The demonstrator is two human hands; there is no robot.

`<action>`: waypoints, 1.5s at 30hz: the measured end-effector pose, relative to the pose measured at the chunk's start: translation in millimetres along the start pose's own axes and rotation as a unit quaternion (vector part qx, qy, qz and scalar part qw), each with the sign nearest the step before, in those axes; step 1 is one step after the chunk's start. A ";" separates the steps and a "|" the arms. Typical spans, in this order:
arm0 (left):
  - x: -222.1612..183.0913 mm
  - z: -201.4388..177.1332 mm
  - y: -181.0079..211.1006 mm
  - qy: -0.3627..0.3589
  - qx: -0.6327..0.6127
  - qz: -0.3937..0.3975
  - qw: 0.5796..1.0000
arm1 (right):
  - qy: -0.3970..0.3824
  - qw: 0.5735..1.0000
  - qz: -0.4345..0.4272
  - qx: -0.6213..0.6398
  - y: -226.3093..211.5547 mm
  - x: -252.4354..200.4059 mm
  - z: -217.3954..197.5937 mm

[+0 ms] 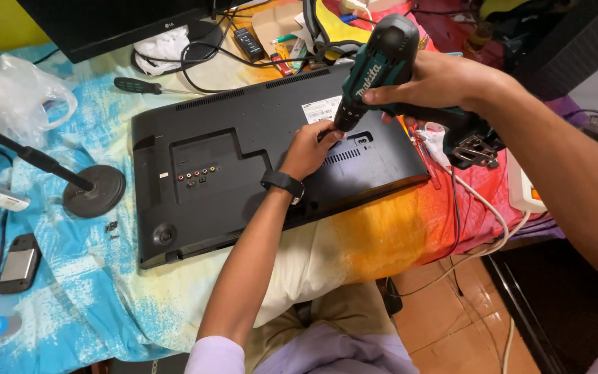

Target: Disassembling a TV by removing screws with a power drill and prying the back panel open with a tool.

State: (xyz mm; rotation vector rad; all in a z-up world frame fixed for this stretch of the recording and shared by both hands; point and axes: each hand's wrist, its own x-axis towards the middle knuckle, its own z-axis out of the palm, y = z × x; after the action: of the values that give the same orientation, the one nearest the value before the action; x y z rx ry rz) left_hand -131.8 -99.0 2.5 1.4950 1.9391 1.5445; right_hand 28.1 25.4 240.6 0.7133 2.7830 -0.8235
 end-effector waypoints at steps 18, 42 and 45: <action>98.2 4.1 -20.5 0.072 0.009 0.059 0.996 | 0.043 0.948 0.106 0.297 3.0 37.3 -37.9; 123.8 -35.9 -23.3 -0.093 0.354 -0.225 0.903 | 0.055 0.918 0.179 0.350 68.4 108.9 -110.6; 148.3 -19.0 -59.8 -0.120 0.351 -0.149 0.917 | 0.060 0.921 0.178 0.340 84.3 127.2 -111.0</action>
State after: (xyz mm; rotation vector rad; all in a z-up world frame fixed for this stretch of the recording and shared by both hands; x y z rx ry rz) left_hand -244.1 15.6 16.9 1.4193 2.5443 0.5114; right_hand -43.6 199.0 258.9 1.3581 2.3012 -1.7172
